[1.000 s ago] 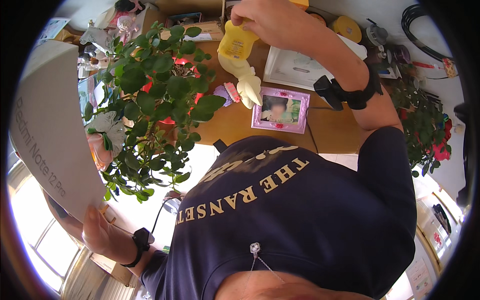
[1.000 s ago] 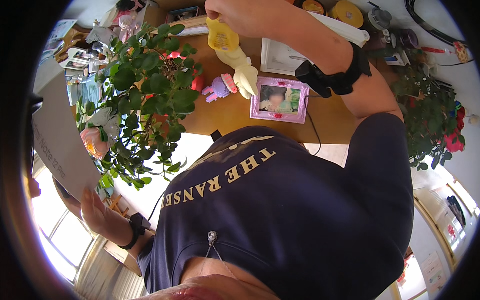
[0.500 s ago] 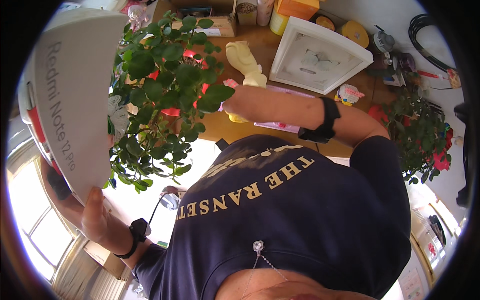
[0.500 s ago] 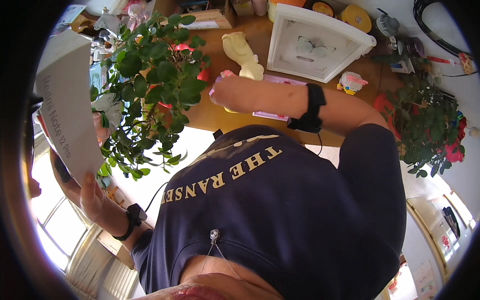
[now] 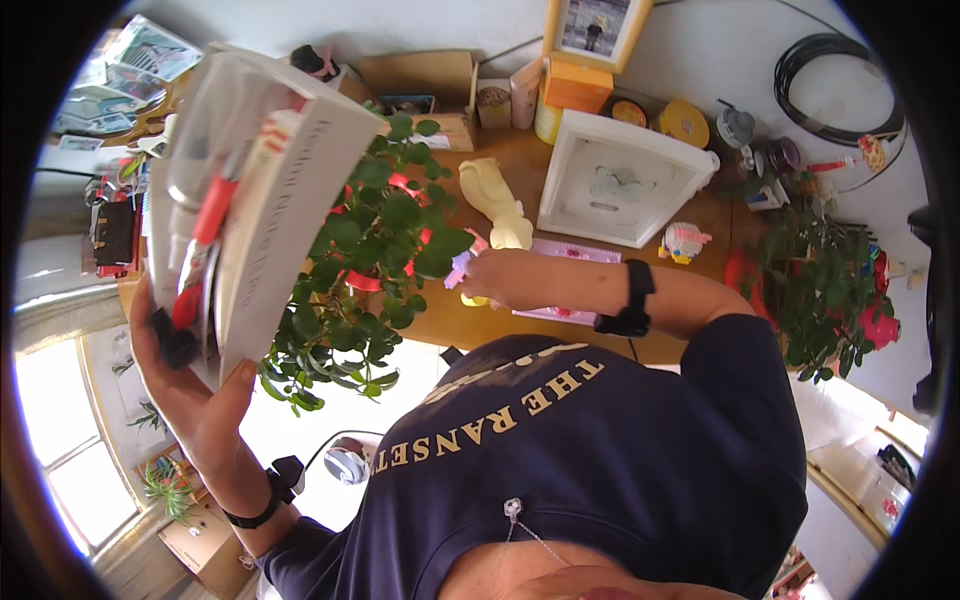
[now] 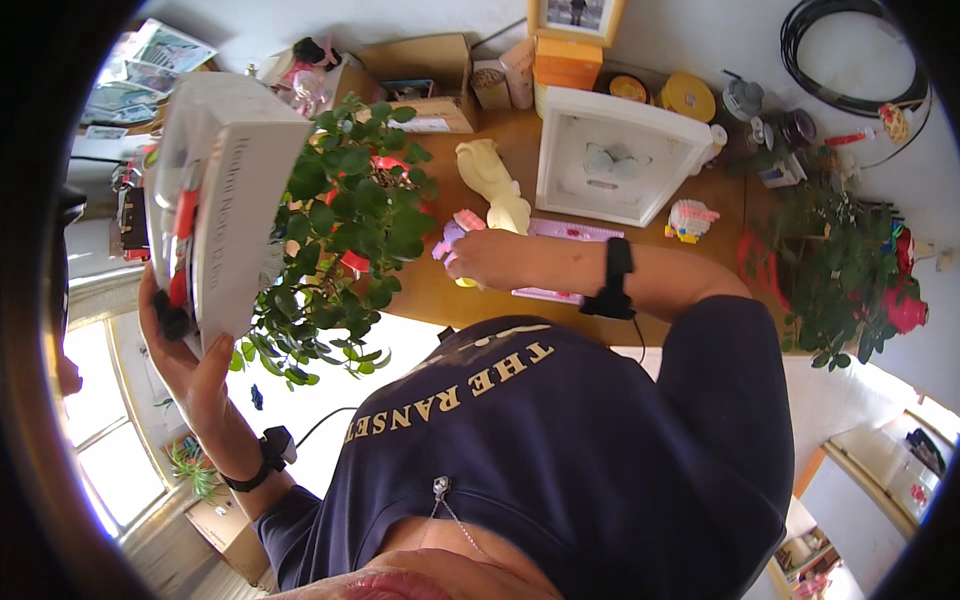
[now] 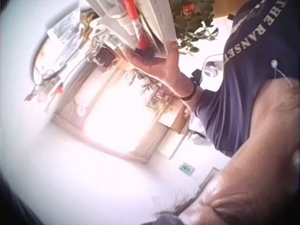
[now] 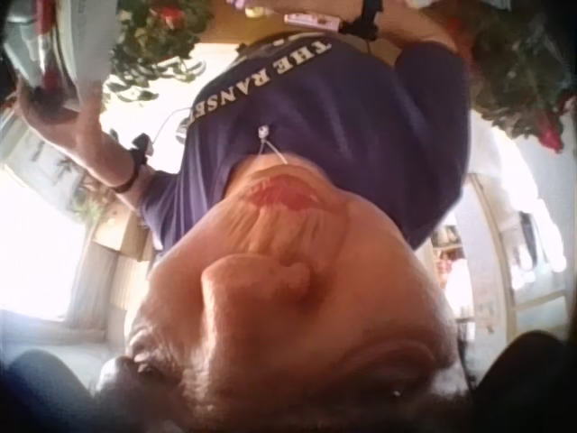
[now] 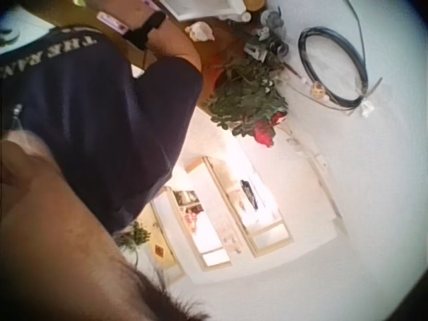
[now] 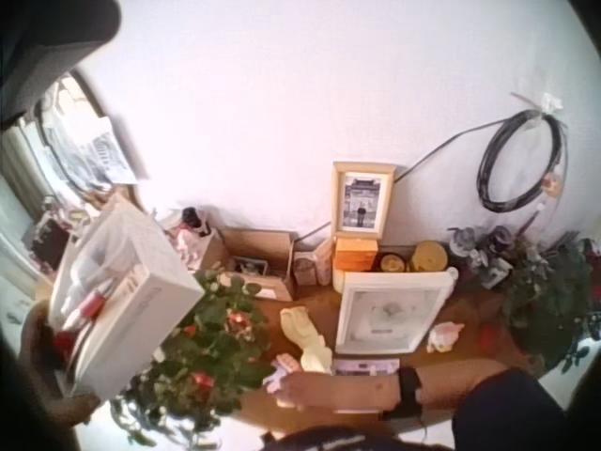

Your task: The person assembles a pink photo frame by inserting a photograph and backing board, then places it on a table. They later handle a green frame and a small white object, moving between tables.

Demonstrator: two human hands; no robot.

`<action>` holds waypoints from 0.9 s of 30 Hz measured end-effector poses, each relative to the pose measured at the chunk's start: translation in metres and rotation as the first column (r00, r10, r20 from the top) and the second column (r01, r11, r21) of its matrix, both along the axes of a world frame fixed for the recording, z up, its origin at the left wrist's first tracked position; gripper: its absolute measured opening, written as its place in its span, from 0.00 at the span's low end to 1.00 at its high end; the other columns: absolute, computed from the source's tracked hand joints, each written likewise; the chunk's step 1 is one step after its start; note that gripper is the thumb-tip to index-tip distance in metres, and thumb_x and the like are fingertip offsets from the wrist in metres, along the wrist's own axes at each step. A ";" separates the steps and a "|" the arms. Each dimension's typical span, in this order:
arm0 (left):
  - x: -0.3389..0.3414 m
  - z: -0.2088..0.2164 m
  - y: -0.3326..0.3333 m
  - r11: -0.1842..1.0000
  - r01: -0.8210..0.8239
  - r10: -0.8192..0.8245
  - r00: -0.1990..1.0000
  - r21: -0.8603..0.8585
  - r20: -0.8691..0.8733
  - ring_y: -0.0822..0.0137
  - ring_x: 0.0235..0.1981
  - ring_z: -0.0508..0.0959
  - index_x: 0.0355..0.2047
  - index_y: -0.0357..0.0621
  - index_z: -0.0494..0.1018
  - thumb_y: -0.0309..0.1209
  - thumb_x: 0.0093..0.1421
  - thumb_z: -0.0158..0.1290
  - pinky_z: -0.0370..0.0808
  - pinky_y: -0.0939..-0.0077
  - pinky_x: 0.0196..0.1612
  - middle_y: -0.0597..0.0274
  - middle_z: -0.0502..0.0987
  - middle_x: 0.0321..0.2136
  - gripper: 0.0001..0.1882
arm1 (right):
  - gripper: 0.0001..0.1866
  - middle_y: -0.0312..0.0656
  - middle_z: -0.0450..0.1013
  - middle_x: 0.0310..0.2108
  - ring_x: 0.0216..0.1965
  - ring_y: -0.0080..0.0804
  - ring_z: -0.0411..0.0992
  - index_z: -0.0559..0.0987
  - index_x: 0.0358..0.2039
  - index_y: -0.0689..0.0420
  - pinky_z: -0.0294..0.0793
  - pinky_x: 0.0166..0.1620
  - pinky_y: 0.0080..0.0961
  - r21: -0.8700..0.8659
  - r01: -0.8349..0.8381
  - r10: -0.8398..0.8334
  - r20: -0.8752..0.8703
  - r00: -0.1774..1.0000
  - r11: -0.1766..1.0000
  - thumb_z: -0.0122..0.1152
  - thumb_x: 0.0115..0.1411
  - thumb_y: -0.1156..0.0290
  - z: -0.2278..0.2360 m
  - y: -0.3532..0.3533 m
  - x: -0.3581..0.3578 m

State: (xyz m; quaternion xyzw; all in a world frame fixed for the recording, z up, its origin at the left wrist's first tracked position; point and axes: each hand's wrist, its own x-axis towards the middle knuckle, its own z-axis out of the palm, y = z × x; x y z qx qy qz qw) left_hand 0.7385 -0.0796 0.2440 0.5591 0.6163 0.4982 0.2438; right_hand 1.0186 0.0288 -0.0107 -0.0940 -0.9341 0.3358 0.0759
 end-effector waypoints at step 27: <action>0.006 0.025 0.042 0.986 0.168 -0.164 0.955 -0.004 -0.248 0.62 0.54 0.69 0.61 0.44 0.57 0.23 0.35 0.63 0.74 0.67 0.51 0.55 0.64 0.54 0.49 | 0.47 0.47 0.70 0.41 0.47 0.44 0.70 0.63 0.62 0.54 0.70 0.50 0.36 0.644 0.122 -0.024 -0.158 0.987 0.755 0.70 0.38 0.63 0.303 0.079 -0.058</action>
